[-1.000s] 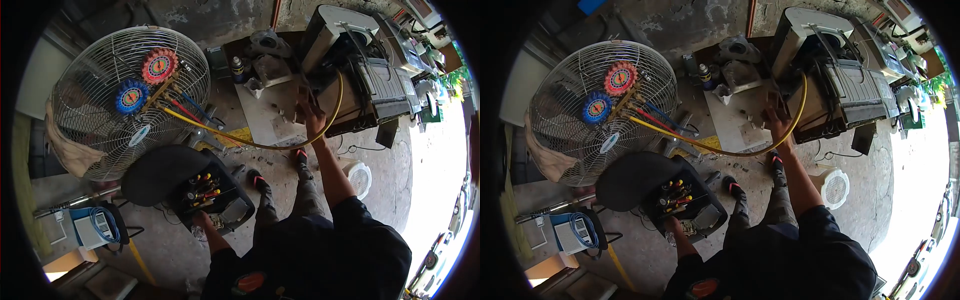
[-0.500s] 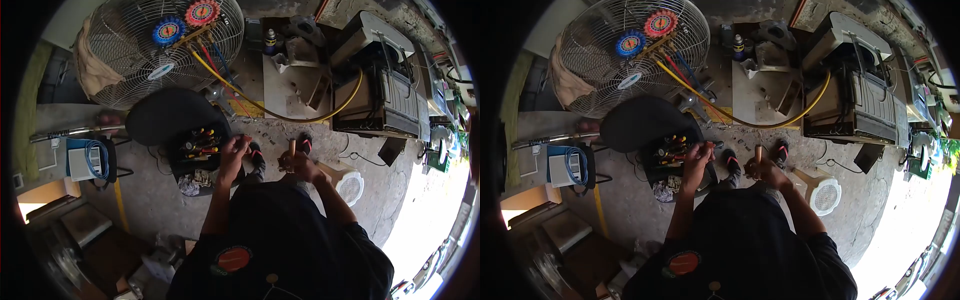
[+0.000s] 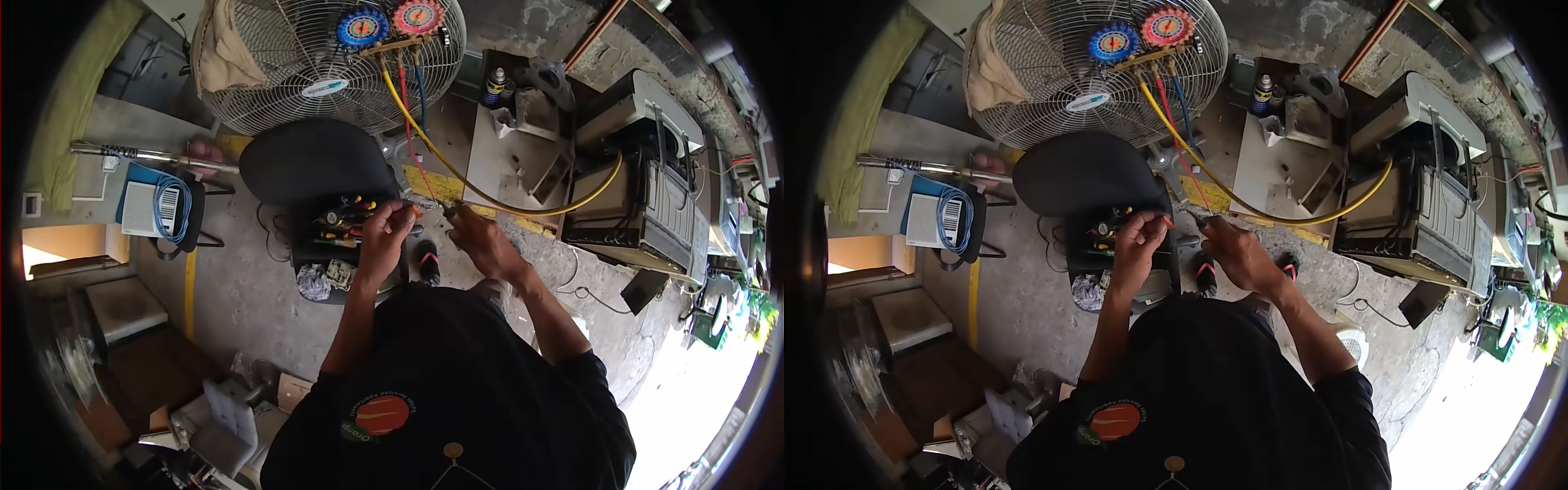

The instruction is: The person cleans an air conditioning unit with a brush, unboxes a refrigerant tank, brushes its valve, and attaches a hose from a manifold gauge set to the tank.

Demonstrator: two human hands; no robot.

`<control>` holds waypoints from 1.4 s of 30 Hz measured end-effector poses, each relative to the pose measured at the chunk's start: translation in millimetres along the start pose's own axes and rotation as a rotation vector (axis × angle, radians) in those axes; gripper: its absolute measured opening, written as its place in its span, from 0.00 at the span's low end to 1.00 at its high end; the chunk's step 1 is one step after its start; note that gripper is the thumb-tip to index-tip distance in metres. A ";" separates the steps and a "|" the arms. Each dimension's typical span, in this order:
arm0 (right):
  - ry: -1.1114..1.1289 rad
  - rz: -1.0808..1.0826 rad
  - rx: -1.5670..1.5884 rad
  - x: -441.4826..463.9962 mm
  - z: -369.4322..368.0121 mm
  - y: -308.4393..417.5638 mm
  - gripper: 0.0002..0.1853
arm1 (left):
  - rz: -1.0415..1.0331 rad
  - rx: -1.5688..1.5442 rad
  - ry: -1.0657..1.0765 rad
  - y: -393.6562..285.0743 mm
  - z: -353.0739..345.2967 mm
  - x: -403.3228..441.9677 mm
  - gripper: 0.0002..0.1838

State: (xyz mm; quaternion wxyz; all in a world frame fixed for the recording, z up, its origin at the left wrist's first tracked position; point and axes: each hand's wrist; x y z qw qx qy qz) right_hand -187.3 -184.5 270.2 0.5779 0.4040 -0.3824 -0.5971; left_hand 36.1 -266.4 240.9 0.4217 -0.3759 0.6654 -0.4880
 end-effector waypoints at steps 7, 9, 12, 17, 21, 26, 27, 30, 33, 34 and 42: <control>0.092 0.039 0.028 9.0 -3.9 22.0 0.10 | -0.072 0.126 0.008 -16.9 8.1 1.6 0.12; 0.115 -0.005 0.040 9.6 -2.9 22.3 0.10 | -0.078 0.129 0.011 -15.5 8.7 2.2 0.12; 0.113 -0.014 0.030 8.9 -1.1 24.4 0.11 | -0.077 0.127 0.029 -15.7 7.2 2.5 0.12; 0.116 0.027 0.023 7.3 2.6 19.5 0.12 | -0.072 0.120 0.068 -14.7 1.8 4.8 0.13; 0.137 0.049 0.001 5.4 8.8 17.6 0.12 | -0.069 0.133 0.087 -13.0 -0.2 6.5 0.12; 0.112 0.077 0.007 2.3 7.0 6.6 0.12 | -0.053 0.136 0.108 -12.3 -0.6 7.6 0.11; 0.109 0.074 0.010 1.7 6.8 6.1 0.12 | -0.059 0.153 0.115 -11.9 -0.7 7.7 0.11; 0.112 0.074 0.023 0.7 7.9 6.7 0.13 | -0.058 0.184 0.120 -8.4 -3.1 6.9 0.10; 0.116 0.024 -0.010 1.3 10.6 9.0 0.13 | -0.158 0.381 0.138 -18.7 -3.6 5.8 0.09; 0.109 0.007 -0.043 2.1 12.5 7.4 0.12 | -0.265 0.560 0.158 -22.4 -3.8 5.7 0.08; 0.182 0.010 -0.279 14.9 17.4 15.0 0.13 | -0.469 0.782 0.322 -17.4 -17.4 8.1 0.07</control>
Point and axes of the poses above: each hand's wrist, its own x-axis towards the middle knuckle, its own z-axis out of the back of the hand, y = z × x, and after that the axes turned 3 degrees about -y, right-handed
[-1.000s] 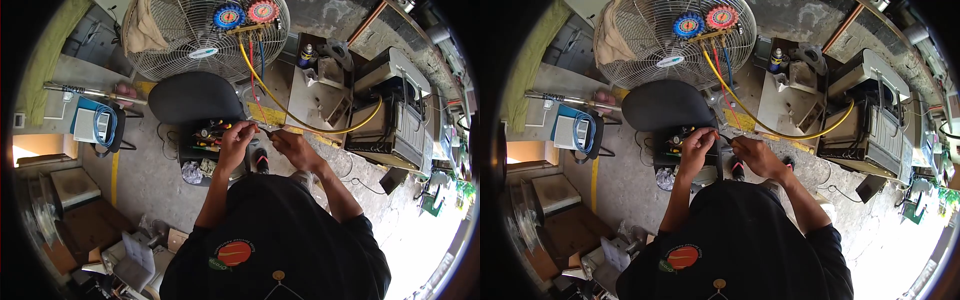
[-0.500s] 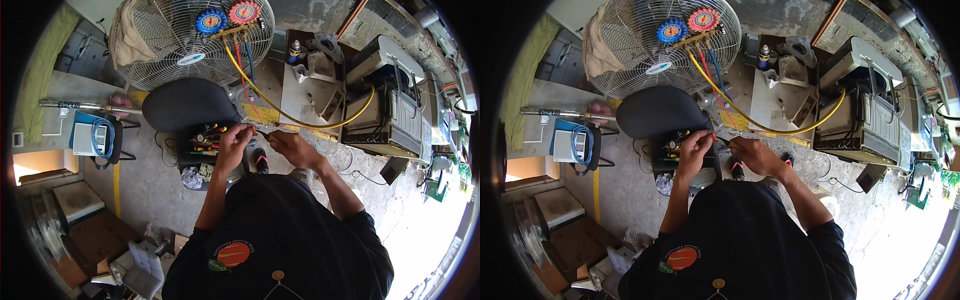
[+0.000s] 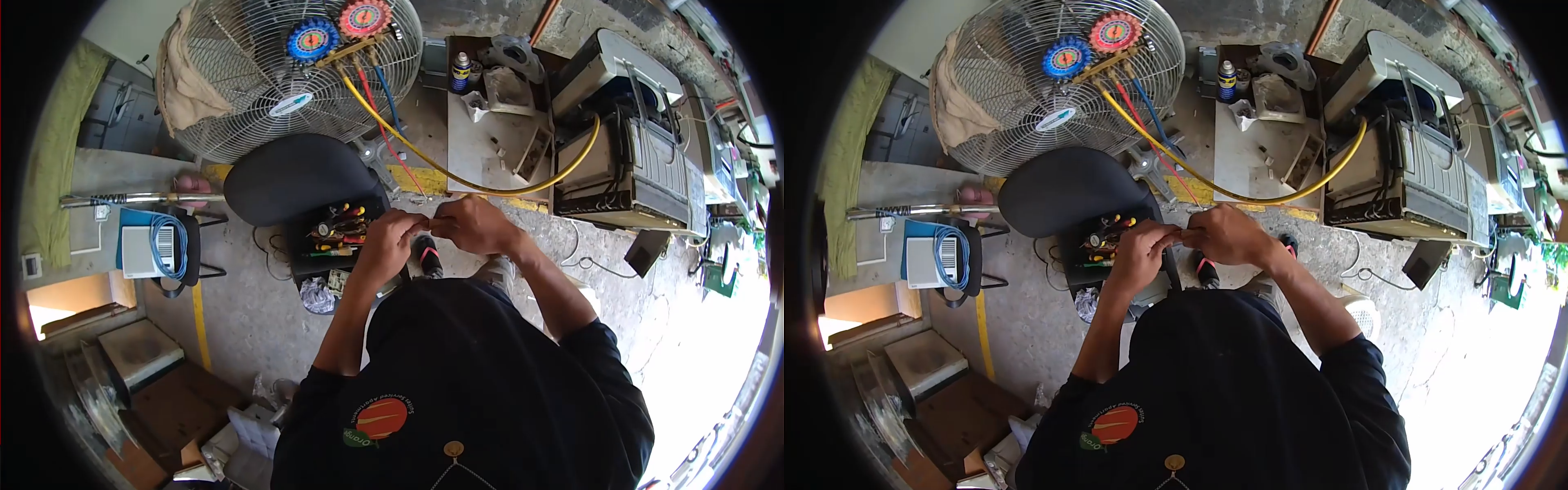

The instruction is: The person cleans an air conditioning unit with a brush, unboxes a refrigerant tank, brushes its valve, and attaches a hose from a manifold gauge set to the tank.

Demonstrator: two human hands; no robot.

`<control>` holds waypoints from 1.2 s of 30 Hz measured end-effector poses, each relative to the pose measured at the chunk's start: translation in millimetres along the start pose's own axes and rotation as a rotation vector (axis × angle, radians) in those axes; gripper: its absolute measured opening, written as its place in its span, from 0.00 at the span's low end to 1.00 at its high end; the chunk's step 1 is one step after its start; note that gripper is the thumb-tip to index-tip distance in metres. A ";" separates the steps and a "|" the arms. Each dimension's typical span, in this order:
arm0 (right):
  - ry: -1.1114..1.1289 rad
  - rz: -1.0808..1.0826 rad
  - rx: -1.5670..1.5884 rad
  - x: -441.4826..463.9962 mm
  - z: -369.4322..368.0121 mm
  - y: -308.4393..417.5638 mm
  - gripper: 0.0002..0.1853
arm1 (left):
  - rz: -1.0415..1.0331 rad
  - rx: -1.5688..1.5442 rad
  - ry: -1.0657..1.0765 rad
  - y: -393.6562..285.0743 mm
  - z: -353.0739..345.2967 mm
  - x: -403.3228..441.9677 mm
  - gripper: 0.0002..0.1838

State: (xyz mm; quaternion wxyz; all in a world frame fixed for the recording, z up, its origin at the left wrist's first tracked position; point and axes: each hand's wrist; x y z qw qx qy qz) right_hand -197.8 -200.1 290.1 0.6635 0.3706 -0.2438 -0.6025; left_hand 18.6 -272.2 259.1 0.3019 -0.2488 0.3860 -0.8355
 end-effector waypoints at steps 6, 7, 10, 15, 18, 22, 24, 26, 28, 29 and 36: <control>0.062 -0.249 -0.108 -10.7 -2.2 -12.7 0.19 | -0.080 0.049 0.040 14.0 -34.9 -0.1 0.05; 0.052 -0.266 -0.091 -17.5 -5.9 -20.2 0.19 | -0.071 0.013 0.030 15.8 -45.5 -1.5 0.05; 0.004 -0.328 -0.028 -39.5 -13.8 -37.6 0.19 | -0.019 -0.062 0.121 11.6 -66.9 4.1 0.05; -0.125 -0.215 -0.013 -89.1 -31.9 -71.4 0.11 | -0.029 -0.223 0.364 34.8 -113.8 15.1 0.08; -0.281 -0.147 -0.032 -136.9 -82.7 -127.3 0.16 | 0.146 -0.066 0.553 44.1 -156.2 21.3 0.16; -0.018 -0.806 0.036 -220.4 -110.8 -107.9 0.25 | 0.141 -0.026 0.529 56.6 -214.4 37.8 0.22; -0.059 -0.926 -0.008 -259.8 -160.7 -115.2 0.28 | 0.039 0.002 0.371 66.3 -247.5 54.2 0.22; -0.106 -1.044 0.012 -261.0 -158.2 -91.0 0.29 | -0.108 0.142 0.046 70.1 -274.7 89.2 0.21; -0.155 -1.159 0.029 -276.4 -171.2 -83.8 0.30 | -0.055 0.207 -0.058 70.7 -295.3 127.3 0.22; -0.240 -1.094 0.099 -296.4 -194.7 -96.3 0.30 | -0.007 0.275 -0.170 71.7 -301.9 143.4 0.23; -0.182 -0.757 0.108 -375.4 -153.8 -54.2 0.30 | -0.195 0.420 -0.122 101.3 -317.3 179.9 0.20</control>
Point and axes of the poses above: each hand's wrist, its own x-axis towards the middle knuckle, its own z-axis out of the back of the hand, y = z × x, and after that the axes turned 3 degrees about -y, right-handed
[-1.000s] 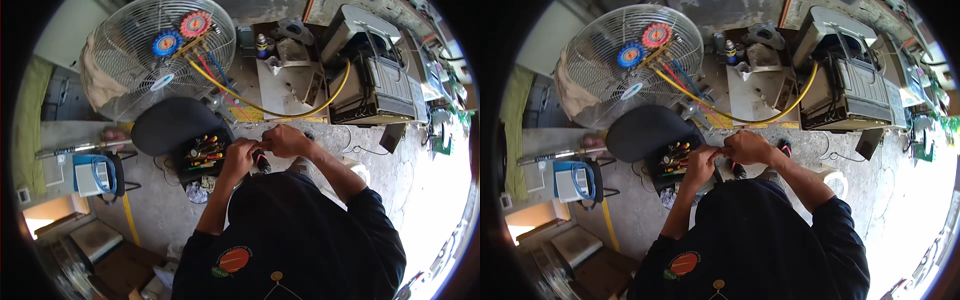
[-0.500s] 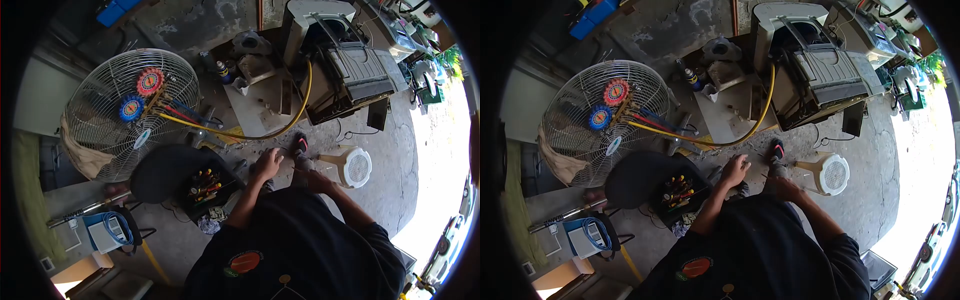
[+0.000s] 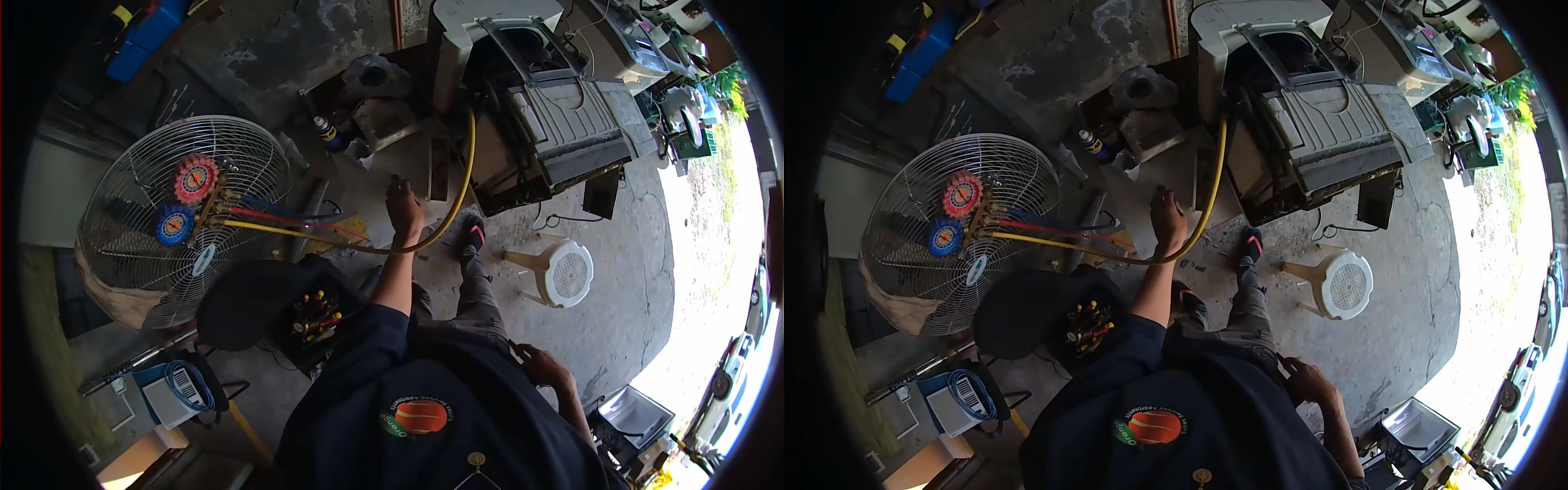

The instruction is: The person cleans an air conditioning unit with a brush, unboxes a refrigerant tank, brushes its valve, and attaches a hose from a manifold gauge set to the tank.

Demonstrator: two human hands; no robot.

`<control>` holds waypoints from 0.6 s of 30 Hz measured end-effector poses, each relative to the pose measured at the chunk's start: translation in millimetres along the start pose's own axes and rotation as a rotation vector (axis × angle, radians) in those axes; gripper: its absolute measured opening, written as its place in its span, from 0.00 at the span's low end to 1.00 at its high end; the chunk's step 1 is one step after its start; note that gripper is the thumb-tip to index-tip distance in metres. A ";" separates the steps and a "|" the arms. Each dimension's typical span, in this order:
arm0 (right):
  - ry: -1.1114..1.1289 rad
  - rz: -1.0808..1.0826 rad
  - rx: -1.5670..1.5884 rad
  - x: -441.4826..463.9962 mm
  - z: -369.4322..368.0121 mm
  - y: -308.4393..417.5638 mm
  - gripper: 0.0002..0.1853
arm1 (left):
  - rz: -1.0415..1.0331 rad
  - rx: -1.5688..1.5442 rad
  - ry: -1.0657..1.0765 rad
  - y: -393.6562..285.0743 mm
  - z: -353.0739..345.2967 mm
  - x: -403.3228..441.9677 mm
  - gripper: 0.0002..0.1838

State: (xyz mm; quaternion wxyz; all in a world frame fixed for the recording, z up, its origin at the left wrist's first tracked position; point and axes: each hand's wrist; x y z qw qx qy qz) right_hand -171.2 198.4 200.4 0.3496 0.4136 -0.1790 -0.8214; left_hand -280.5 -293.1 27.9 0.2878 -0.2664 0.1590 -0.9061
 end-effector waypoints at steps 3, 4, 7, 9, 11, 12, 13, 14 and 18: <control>0.214 -0.326 0.147 21.5 69.7 63.7 0.27 | 0.102 -0.159 0.039 -15.2 16.8 4.6 0.15; 0.436 -0.763 0.314 31.7 95.4 89.0 0.26 | 0.147 -0.266 0.011 -22.8 21.8 6.0 0.14; 0.394 -0.626 0.315 44.3 85.1 57.6 0.26 | 0.161 -0.374 -0.009 -48.5 18.1 2.7 0.15; 0.388 -0.588 0.275 59.1 88.3 45.7 0.26 | 0.109 -0.440 0.008 -59.9 13.5 4.6 0.15; 0.386 -0.558 0.239 67.9 92.0 34.4 0.26 | 0.085 -0.451 -0.003 -64.5 8.2 7.3 0.16; 0.385 -0.540 0.248 72.5 95.9 28.4 0.26 | 0.115 -0.452 0.007 -67.6 6.5 13.0 0.16; 0.386 -0.522 0.255 75.8 100.6 23.1 0.26 | 0.147 -0.453 0.016 -70.2 5.1 18.0 0.17; 0.391 -0.518 0.247 79.8 107.1 23.7 0.26 | 0.155 -0.449 0.010 -71.0 3.1 21.6 0.17; 0.472 -0.467 0.152 96.8 136.9 40.5 0.26 | 0.193 -0.466 -0.027 -71.7 -2.3 30.1 0.18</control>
Point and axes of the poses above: each hand's wrist, its own x-axis towards the middle knuckle, its own z-axis out of the back of the hand, y = z × x, and after that the axes turned 3 degrees about -y, right-handed
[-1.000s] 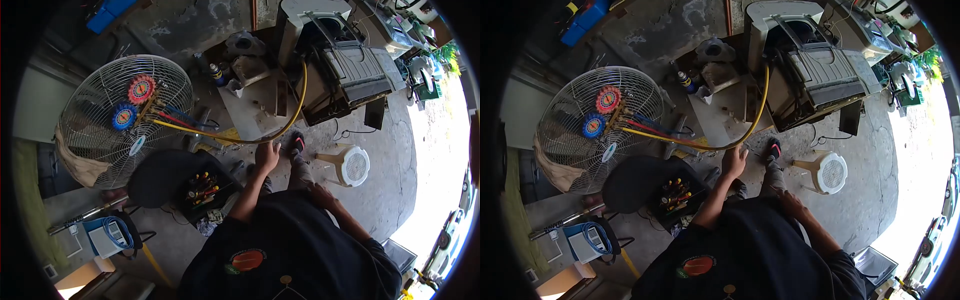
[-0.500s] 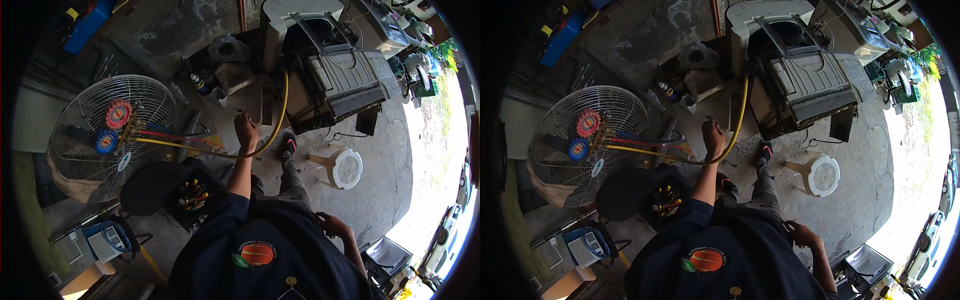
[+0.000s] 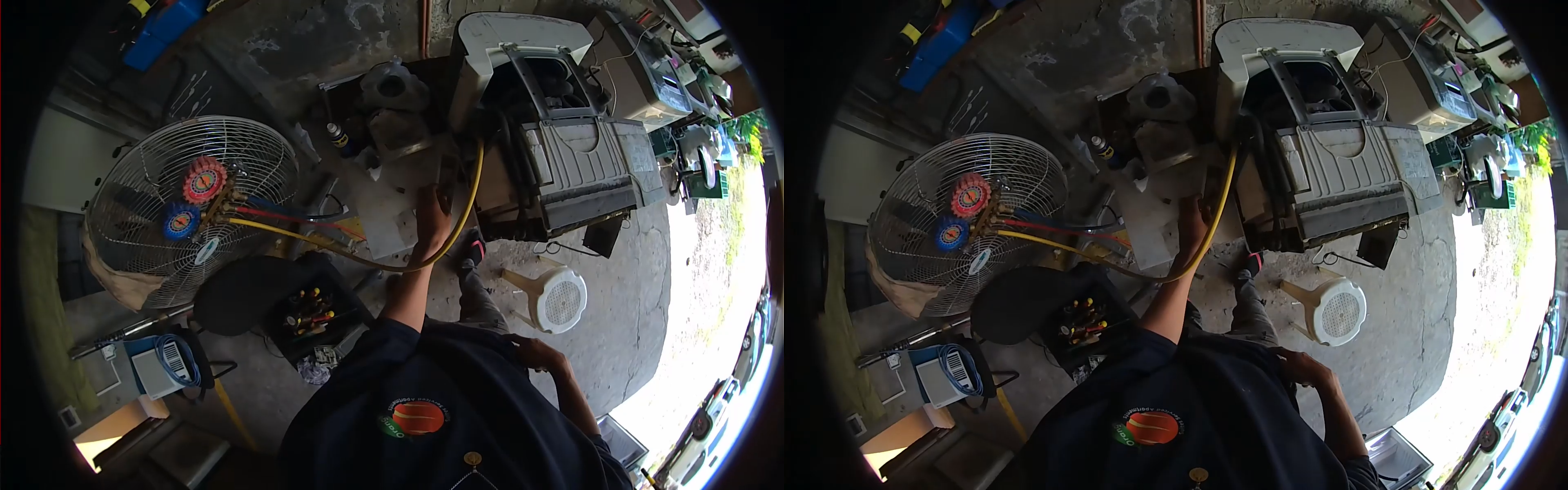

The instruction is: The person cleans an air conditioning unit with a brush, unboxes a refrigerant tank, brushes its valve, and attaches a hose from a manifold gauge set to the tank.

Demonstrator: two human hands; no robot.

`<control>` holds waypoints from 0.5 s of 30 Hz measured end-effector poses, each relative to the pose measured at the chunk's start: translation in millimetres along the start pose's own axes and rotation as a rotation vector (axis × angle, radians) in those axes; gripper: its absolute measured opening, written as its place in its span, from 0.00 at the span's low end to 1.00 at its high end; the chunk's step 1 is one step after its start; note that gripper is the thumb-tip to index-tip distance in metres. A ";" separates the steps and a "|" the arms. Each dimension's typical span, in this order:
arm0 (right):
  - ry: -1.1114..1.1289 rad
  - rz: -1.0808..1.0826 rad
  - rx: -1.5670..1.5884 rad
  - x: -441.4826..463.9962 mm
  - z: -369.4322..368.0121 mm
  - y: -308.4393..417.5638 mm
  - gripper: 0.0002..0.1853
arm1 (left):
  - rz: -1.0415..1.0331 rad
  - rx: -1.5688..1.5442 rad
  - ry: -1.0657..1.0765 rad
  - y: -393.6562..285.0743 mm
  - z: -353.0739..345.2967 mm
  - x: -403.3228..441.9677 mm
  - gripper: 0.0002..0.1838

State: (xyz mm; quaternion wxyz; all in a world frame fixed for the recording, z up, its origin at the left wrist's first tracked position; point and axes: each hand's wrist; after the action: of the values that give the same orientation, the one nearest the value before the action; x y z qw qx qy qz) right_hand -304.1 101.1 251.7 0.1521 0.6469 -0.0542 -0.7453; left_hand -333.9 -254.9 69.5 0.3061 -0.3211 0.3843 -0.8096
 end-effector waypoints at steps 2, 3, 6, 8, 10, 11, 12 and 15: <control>0.043 -0.015 -0.037 0.5 10.2 -1.0 0.26 | 0.014 -0.023 -0.009 -0.5 -4.3 1.8 0.19; 0.071 0.008 -0.055 6.6 12.6 -9.0 0.26 | 0.016 0.000 -0.010 0.1 -5.5 0.9 0.19; 0.071 0.091 -0.150 32.3 15.6 -18.1 0.27 | 0.027 0.008 -0.019 -5.7 -6.2 -1.9 0.21; 0.041 0.148 -0.220 53.8 12.8 -32.0 0.27 | 0.031 -0.011 -0.020 -8.6 -7.1 -2.8 0.22; 0.064 0.277 -0.266 67.8 12.3 -59.0 0.27 | 0.081 -0.099 -0.031 -6.2 -8.3 -4.3 0.25; 0.063 0.276 -0.263 56.9 18.7 -53.0 0.27 | 0.080 -0.100 -0.028 -6.7 -7.0 -3.2 0.25; 0.120 0.246 -0.217 33.6 31.2 -35.5 0.27 | 0.090 -0.038 -0.025 -8.1 -5.0 -2.3 0.26; 0.159 0.162 -0.147 27.4 34.7 -23.5 0.24 | 0.052 -0.016 -0.020 -8.6 -11.5 7.4 0.26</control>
State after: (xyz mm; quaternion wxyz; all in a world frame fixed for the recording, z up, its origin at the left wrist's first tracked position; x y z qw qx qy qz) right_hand -345.1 111.3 224.6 0.2627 0.6844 -0.0391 -0.6790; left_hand -349.2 -251.0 72.9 0.3283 -0.3214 0.3959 -0.7952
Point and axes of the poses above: each hand's wrist, its own x-axis towards the middle knuckle, its own z-axis out of the back of the hand, y = z × x, and after that the axes turned 3 degrees about -y, right-handed
